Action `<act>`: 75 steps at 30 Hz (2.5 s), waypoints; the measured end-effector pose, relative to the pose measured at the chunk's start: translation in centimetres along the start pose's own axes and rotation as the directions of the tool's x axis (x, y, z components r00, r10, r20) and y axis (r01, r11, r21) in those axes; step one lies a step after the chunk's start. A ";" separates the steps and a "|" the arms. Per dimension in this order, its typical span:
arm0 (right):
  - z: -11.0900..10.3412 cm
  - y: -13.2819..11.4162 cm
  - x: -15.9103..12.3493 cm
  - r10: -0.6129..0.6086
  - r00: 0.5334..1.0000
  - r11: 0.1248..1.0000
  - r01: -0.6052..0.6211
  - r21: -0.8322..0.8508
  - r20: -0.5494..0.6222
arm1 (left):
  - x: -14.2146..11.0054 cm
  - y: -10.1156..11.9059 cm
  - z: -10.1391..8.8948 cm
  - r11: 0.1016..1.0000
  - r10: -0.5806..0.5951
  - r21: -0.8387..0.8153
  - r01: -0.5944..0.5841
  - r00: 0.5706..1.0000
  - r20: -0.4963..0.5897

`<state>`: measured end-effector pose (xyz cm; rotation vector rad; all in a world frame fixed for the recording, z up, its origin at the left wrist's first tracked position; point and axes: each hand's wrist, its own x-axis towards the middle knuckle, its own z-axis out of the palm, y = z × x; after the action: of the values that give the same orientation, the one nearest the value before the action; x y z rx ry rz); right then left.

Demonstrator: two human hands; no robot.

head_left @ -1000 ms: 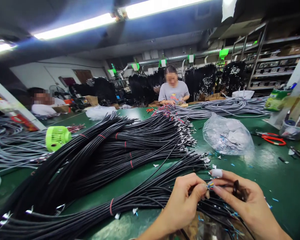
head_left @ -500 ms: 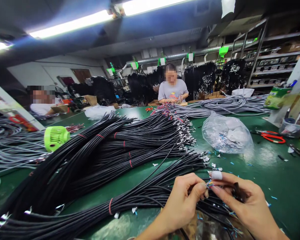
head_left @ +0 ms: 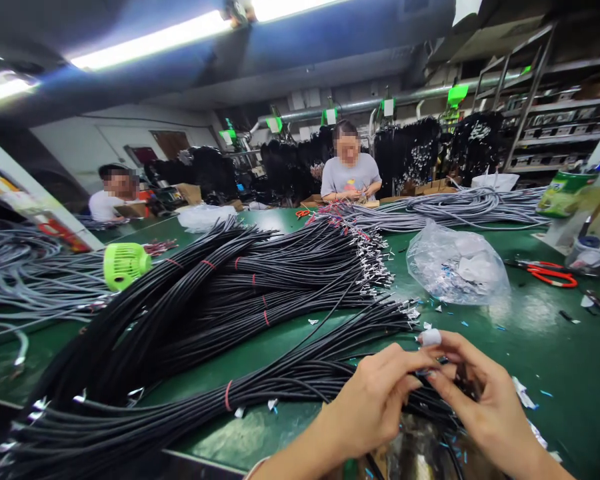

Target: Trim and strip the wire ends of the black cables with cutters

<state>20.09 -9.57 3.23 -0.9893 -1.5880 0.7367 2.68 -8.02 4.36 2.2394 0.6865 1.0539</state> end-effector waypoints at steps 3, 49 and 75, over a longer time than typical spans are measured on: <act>0.0 0.0 -0.3 -0.073 0.996 0.996 0.075 -0.047 0.050 | 0.0 0.0 -0.1 0.999 0.004 -0.047 -0.003 1.000 0.025; -2.6 -1.0 0.4 -0.382 0.921 0.852 0.320 -0.413 -0.074 | -0.1 -1.4 -0.3 0.848 -0.034 -0.525 0.076 0.996 0.088; -4.7 1.0 2.7 -0.462 0.887 0.699 0.354 -0.621 -0.015 | 0.5 -2.2 0.3 0.615 -0.202 -0.645 0.454 0.881 0.427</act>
<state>24.63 -6.88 4.65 -1.0460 -1.8423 -0.2006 2.74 -6.22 2.98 1.4319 0.4030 0.5926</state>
